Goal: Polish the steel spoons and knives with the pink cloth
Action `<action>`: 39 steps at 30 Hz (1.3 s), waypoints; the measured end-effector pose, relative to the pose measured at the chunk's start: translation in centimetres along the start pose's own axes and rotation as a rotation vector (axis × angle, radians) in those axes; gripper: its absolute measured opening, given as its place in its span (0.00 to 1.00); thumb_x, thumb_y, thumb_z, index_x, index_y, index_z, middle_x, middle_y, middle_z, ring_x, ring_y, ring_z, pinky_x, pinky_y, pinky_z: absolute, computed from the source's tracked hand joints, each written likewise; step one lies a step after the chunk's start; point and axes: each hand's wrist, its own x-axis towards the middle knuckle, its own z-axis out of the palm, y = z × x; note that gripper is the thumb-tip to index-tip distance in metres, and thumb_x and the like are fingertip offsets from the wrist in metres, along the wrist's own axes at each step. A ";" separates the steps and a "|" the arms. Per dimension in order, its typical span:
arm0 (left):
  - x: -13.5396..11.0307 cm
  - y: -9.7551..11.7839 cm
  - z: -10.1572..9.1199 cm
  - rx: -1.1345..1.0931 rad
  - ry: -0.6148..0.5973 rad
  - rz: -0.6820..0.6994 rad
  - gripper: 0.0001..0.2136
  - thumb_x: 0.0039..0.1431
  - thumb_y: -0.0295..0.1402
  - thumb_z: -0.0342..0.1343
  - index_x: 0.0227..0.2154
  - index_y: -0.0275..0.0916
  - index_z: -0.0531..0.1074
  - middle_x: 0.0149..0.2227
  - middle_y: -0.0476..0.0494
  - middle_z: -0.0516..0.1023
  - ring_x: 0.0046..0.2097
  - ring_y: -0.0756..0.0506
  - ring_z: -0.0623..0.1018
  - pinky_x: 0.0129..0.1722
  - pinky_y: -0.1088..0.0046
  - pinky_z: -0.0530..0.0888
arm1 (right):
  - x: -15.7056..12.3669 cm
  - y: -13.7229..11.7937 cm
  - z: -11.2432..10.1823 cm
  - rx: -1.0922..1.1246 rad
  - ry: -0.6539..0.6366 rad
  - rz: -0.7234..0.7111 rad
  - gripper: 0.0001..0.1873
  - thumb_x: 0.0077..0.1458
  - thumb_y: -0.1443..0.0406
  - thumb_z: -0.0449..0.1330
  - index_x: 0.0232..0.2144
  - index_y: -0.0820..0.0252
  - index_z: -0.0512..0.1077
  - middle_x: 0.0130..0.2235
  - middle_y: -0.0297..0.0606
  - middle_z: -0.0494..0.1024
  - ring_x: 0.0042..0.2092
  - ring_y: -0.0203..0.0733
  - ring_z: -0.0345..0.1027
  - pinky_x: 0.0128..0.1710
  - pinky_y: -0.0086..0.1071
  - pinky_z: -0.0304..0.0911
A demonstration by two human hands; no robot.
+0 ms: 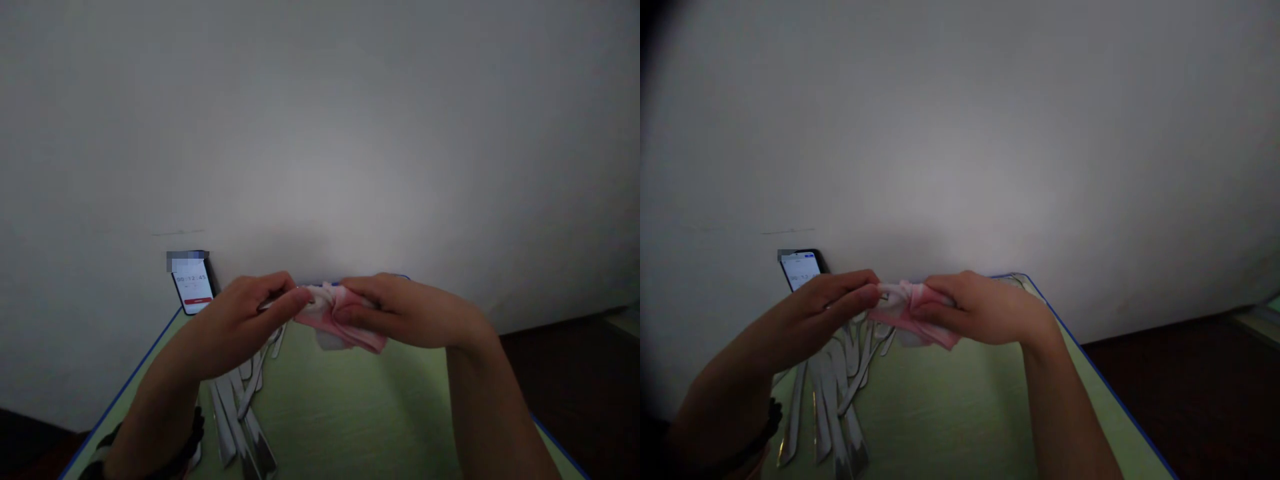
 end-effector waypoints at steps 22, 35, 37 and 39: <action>0.0 0.8 -0.3 0.016 -0.045 0.089 0.18 0.62 0.41 0.41 0.20 0.37 0.61 0.18 0.55 0.57 0.22 0.54 0.60 0.21 0.79 0.57 | 0.7 -1.2 -0.3 0.092 -0.124 -0.014 0.20 0.59 0.53 0.48 0.26 0.62 0.64 0.24 0.31 0.66 0.25 0.30 0.56 0.24 0.26 0.50; -1.5 -2.6 -1.2 0.069 0.068 0.126 0.15 0.61 0.38 0.44 0.24 0.37 0.67 0.19 0.55 0.61 0.21 0.54 0.61 0.20 0.80 0.60 | -0.5 1.1 -0.3 0.063 -0.096 0.018 0.23 0.59 0.51 0.46 0.31 0.64 0.69 0.25 0.34 0.67 0.26 0.32 0.55 0.24 0.27 0.50; -1.6 -2.6 -1.2 0.084 0.109 0.144 0.14 0.61 0.37 0.44 0.24 0.37 0.67 0.19 0.54 0.62 0.22 0.53 0.62 0.20 0.80 0.61 | -0.6 1.1 -0.3 0.055 -0.091 0.026 0.23 0.59 0.51 0.46 0.31 0.65 0.69 0.24 0.34 0.66 0.25 0.32 0.54 0.23 0.27 0.49; -1.7 -2.4 -1.1 0.091 0.149 0.158 0.14 0.60 0.36 0.44 0.24 0.37 0.68 0.19 0.53 0.63 0.22 0.53 0.63 0.21 0.80 0.61 | -0.6 1.0 -0.4 0.052 -0.094 0.028 0.23 0.59 0.51 0.46 0.30 0.65 0.69 0.23 0.33 0.66 0.25 0.32 0.54 0.23 0.27 0.48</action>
